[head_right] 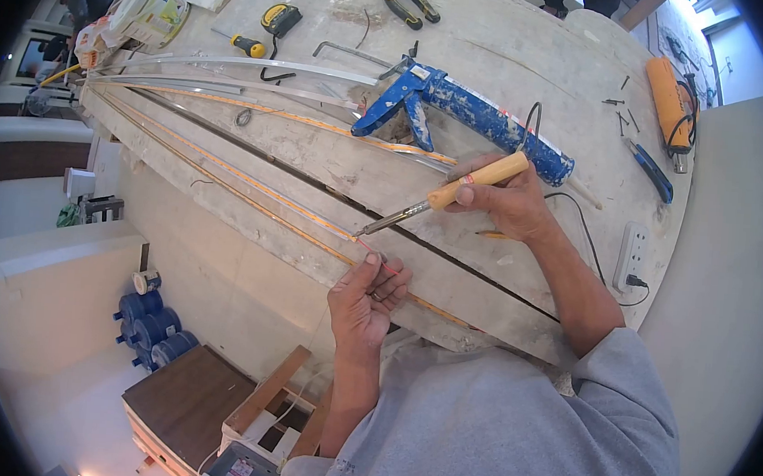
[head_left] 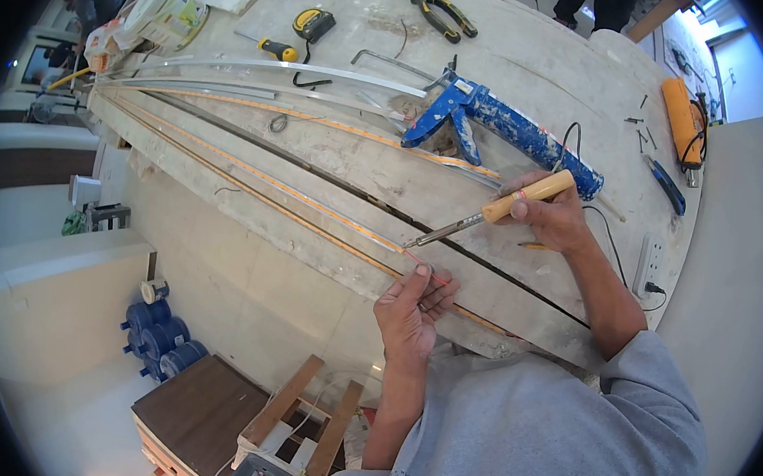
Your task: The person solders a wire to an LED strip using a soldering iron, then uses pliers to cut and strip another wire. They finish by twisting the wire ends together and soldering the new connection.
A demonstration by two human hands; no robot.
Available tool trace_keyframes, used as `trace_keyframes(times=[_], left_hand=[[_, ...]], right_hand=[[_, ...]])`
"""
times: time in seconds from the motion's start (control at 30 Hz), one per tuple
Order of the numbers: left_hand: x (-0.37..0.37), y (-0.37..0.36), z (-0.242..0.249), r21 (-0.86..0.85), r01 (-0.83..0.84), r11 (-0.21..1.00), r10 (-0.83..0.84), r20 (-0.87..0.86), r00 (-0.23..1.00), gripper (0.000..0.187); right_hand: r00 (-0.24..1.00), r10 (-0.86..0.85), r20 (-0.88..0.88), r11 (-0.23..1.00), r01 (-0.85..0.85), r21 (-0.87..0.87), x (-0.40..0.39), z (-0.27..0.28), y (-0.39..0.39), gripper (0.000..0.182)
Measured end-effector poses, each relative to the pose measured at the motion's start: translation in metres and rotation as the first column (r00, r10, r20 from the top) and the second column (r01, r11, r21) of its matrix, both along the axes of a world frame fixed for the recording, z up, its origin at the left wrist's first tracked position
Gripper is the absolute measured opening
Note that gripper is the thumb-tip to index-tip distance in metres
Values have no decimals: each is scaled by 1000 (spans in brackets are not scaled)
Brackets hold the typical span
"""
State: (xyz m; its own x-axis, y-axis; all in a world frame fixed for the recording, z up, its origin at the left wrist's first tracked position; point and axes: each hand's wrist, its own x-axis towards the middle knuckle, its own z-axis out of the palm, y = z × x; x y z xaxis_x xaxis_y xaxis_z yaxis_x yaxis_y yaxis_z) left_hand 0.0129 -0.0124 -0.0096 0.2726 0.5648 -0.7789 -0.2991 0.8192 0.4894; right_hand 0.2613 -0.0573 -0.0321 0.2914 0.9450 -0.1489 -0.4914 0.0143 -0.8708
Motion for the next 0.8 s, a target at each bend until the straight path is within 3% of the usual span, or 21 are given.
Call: trace_keyframes(times=[0.8], left_hand=[[-2,-13,4,-53,167,985,-167,11,986,27]], right_hand=[[1000,-6,7,1000,7,-20,0,4,0,29]])
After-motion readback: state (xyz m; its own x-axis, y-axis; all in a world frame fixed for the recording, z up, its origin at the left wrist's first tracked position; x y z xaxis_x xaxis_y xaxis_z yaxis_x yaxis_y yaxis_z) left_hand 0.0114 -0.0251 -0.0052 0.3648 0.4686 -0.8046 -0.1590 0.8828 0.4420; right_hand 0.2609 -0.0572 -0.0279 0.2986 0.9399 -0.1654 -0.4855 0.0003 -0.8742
